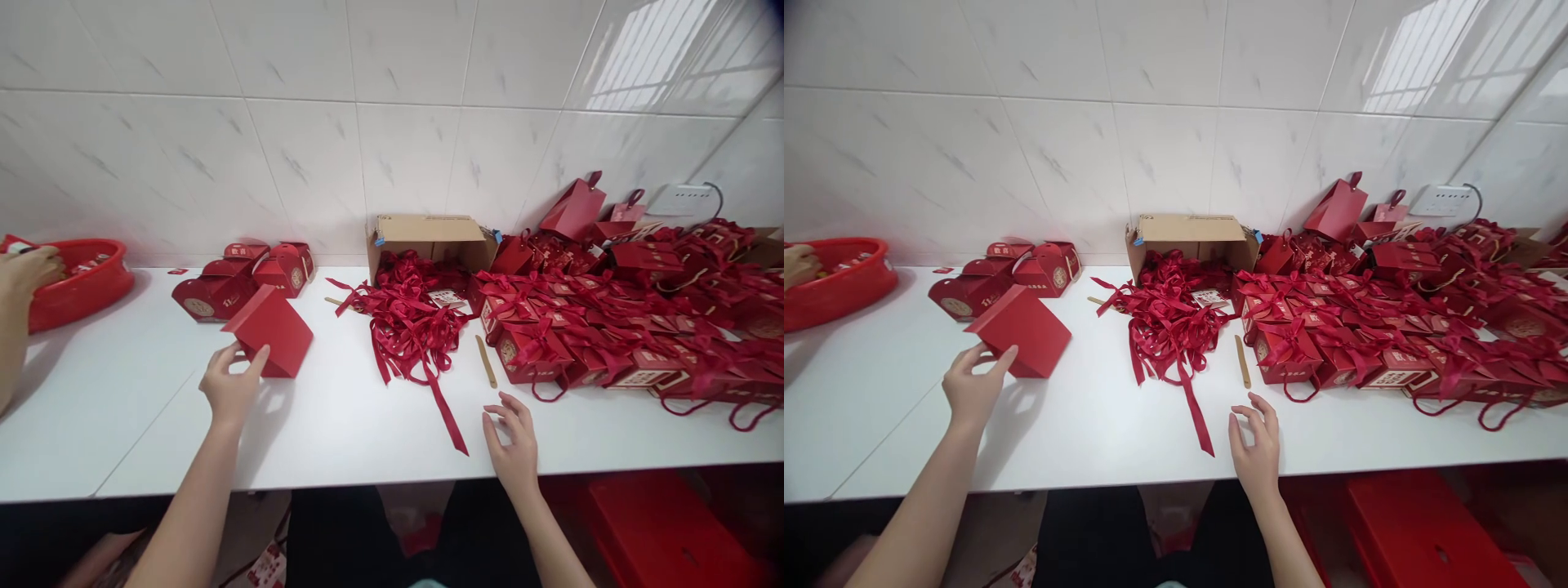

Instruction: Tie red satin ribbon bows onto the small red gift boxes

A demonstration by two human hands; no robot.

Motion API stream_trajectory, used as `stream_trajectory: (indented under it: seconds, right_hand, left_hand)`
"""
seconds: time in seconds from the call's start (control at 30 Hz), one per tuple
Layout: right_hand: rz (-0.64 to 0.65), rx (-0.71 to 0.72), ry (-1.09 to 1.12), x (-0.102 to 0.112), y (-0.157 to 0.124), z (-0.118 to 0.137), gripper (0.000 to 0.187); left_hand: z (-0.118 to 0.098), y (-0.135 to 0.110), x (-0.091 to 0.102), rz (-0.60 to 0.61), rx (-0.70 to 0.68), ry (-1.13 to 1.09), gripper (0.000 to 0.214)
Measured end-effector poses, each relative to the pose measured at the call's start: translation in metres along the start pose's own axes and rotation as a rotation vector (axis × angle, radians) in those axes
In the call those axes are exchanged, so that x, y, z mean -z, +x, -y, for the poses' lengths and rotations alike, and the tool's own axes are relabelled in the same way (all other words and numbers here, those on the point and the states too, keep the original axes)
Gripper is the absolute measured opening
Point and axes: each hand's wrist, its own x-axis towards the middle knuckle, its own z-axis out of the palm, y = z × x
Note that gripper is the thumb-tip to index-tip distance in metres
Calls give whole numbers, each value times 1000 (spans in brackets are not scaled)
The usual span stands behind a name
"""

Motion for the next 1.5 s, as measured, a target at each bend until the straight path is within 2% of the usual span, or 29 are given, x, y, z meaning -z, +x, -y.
stream_trajectory:
  seconds: [0.13,0.27,0.37,0.43,0.5,0.6,0.67,0.73,0.83,0.93,1.07,1.13,1.17,1.27,1.33,1.4,1.5]
  right_hand:
    - [19,-44,4,2,0,-2,15]
    - [9,-60,44,5,0,1,15]
    - [37,-84,191,6,-1,20,14]
    - [151,-79,342,5,-1,42,14]
    - [316,-28,461,0,-2,67,24]
    - [506,60,556,-10,-3,100,61]
    - [552,60,592,-18,-4,114,75]
    - [532,4,596,-25,-4,122,70]
    - [415,-76,568,-32,0,124,51]
    - [358,-55,575,-31,10,120,36]
    - [396,20,649,-22,20,114,24]
    - [435,29,681,-18,21,113,22]
    - [453,31,690,-16,21,113,22]
    - [475,44,686,-15,19,110,21]
    - [457,67,682,-15,19,106,23]
    - [441,112,682,-16,20,101,25]
    - [438,170,670,-17,23,94,23]
  left_hand:
    - [-25,-63,18,-11,-31,-95,31]
    - [-49,-110,25,-43,-121,-149,28]
    - [-67,-141,25,-10,-190,-197,32]
    - [-80,-161,25,20,-216,-227,42]
    - [-93,-180,24,79,-222,-239,54]
    - [-108,-201,21,219,-240,-263,67]
    - [-112,-211,18,329,-279,-281,73]
    - [-113,-218,15,435,-329,-298,75]
    - [-112,-221,15,505,-346,-340,69]
    - [-108,-212,16,404,-258,-407,54]
    - [-106,-184,16,241,-105,-479,52]
    - [-107,-168,17,263,-68,-530,56]
    - [-108,-160,17,312,-70,-563,58]
    - [-111,-143,19,505,-120,-670,58]
    - [-110,-137,18,569,-190,-717,46]
    - [-108,-135,15,566,-281,-750,31]
    - [-106,-134,5,517,-372,-783,29]
